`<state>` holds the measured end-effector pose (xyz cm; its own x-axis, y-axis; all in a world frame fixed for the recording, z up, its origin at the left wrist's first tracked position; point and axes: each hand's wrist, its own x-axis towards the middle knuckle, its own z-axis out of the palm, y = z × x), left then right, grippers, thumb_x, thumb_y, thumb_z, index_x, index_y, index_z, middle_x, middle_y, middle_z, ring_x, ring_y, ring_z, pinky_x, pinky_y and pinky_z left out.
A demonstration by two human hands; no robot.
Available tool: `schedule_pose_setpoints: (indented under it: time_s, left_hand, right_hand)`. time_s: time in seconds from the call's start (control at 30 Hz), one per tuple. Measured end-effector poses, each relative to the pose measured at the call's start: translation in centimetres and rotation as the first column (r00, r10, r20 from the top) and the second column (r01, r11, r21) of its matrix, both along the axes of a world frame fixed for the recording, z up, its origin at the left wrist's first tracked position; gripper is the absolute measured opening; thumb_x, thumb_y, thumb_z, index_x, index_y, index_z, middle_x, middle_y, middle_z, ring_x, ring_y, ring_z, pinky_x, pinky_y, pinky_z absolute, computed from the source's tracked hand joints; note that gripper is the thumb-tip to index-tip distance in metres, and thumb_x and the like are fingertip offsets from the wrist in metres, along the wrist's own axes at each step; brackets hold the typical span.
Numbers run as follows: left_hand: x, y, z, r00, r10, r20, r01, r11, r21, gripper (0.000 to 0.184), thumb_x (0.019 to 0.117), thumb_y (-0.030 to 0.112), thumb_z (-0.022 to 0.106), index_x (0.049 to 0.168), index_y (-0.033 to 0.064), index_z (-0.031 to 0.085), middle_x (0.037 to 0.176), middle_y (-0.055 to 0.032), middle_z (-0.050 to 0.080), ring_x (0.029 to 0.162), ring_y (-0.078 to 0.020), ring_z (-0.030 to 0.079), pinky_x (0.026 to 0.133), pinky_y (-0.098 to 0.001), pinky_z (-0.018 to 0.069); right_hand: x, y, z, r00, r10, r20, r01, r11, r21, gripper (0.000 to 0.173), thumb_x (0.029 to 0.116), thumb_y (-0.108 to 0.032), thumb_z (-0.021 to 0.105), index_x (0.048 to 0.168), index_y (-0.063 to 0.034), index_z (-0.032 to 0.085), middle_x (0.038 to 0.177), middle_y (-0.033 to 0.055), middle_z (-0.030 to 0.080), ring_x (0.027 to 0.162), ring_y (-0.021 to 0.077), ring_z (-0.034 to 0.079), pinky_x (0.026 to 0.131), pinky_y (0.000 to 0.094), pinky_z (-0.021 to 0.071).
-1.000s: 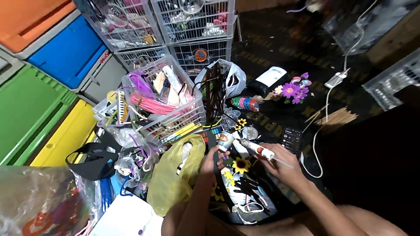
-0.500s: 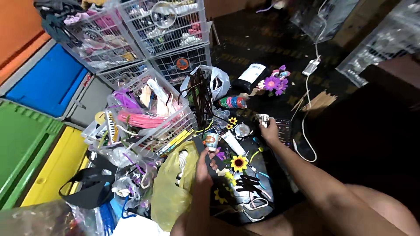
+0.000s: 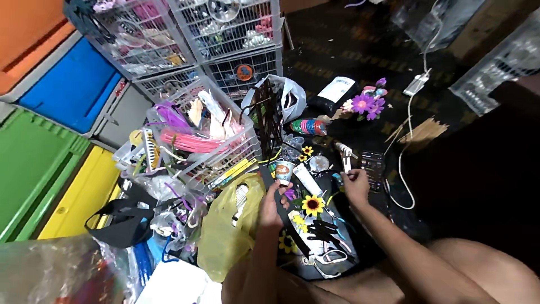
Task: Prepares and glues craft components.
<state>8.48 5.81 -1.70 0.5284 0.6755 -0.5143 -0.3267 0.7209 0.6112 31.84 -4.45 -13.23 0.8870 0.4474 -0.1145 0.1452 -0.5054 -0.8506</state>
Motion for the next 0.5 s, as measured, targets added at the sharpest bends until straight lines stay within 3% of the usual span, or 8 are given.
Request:
schedule_pose_setpoints:
  time_s: [0.07, 0.13, 0.23, 0.3, 0.37, 0.47, 0.5]
  left_hand:
    - [0.0, -0.3, 0.1, 0.999, 0.029, -0.046, -0.027, 0.999, 0.046, 0.026, 0.1106, 0.022, 0.041, 0.115, 0.0019, 0.058, 0.092, -0.0104, 0.072, 0.046, -0.0034, 0.050, 0.040, -0.0160, 0.0397]
    - [-0.1, -0.6, -0.1, 0.981, 0.094, -0.167, -0.058, 0.976, 0.208, 0.021, 0.1085, 0.017, 0.049, 0.114, -0.0010, 0.058, 0.089, -0.0087, 0.070, 0.048, -0.0022, 0.048, 0.043, -0.0156, 0.0401]
    - [-0.3, -0.6, -0.7, 0.893, 0.277, -0.356, -0.030, 0.824, 0.566, 0.020, 0.1010, 0.013, 0.064, 0.108, -0.0050, 0.061, 0.079, -0.0050, 0.059, 0.061, -0.0055, 0.052, 0.058, -0.0208, 0.0470]
    - [-0.5, -0.6, -0.7, 0.855, 0.366, -0.367, -0.024, 0.736, 0.677, 0.026, 0.0975, 0.010, 0.068, 0.115, -0.0079, 0.062, 0.090, -0.0120, 0.066, 0.080, -0.0115, 0.064, 0.077, -0.0287, 0.0555]
    - [-0.8, -0.4, -0.2, 0.826, 0.404, -0.394, -0.049, 0.747, 0.663, 0.032, 0.0986, 0.012, 0.068, 0.123, -0.0082, 0.062, 0.100, -0.0167, 0.069, 0.090, -0.0157, 0.066, 0.086, -0.0332, 0.0552]
    - [-1.6, 0.0, 0.6, 0.861, 0.409, -0.303, -0.208, 0.826, 0.524, 0.026, 0.1032, 0.020, 0.062, 0.112, -0.0044, 0.061, 0.079, -0.0066, 0.060, 0.064, -0.0090, 0.056, 0.062, -0.0242, 0.0506]
    - [-1.9, 0.2, 0.9, 0.890, 0.386, -0.243, -0.253, 0.861, 0.441, 0.026, 0.1050, 0.021, 0.059, 0.113, -0.0032, 0.058, 0.080, -0.0058, 0.059, 0.061, -0.0087, 0.055, 0.059, -0.0231, 0.0500]
  right_hand:
    - [-3.3, -0.1, 3.5, 0.986, 0.152, 0.071, -0.159, 0.980, 0.118, 0.034, 0.1037, -0.019, 0.058, 0.120, 0.0106, 0.060, 0.107, 0.0253, 0.065, 0.097, 0.0316, 0.064, 0.089, 0.0472, 0.0520]
    - [-7.2, 0.2, 7.8, 0.922, 0.319, 0.219, -0.365, 0.905, 0.220, 0.030, 0.1036, -0.019, 0.055, 0.112, 0.0082, 0.065, 0.100, 0.0207, 0.067, 0.090, 0.0239, 0.065, 0.083, 0.0404, 0.0541]
    - [-12.5, 0.9, 13.7, 0.738, 0.545, 0.398, -0.643, 0.747, 0.169, 0.031, 0.1014, -0.027, 0.060, 0.105, 0.0007, 0.073, 0.101, 0.0161, 0.071, 0.093, 0.0249, 0.069, 0.085, 0.0424, 0.0571]
    - [-15.0, 1.5, 16.4, 0.616, 0.691, 0.378, -0.750, 0.661, 0.013, 0.037, 0.1002, -0.036, 0.063, 0.112, -0.0028, 0.074, 0.109, 0.0166, 0.070, 0.104, 0.0312, 0.067, 0.093, 0.0495, 0.0540]
    - [-16.6, 1.8, 18.1, 0.532, 0.809, 0.250, -0.804, 0.575, -0.153, 0.049, 0.0988, -0.043, 0.064, 0.127, -0.0027, 0.067, 0.120, 0.0200, 0.067, 0.115, 0.0373, 0.063, 0.101, 0.0558, 0.0483]
    - [-17.6, 1.3, 18.9, 0.520, 0.852, 0.056, -0.829, 0.519, -0.208, 0.059, 0.0950, -0.038, 0.072, 0.136, 0.0000, 0.056, 0.124, 0.0217, 0.064, 0.116, 0.0374, 0.063, 0.101, 0.0551, 0.0492]
    - [-17.7, 1.1, 18.7, 0.523, 0.852, 0.014, -0.832, 0.514, -0.209, 0.060, 0.0944, -0.036, 0.074, 0.137, 0.0009, 0.053, 0.126, 0.0217, 0.063, 0.116, 0.0369, 0.063, 0.101, 0.0545, 0.0495]
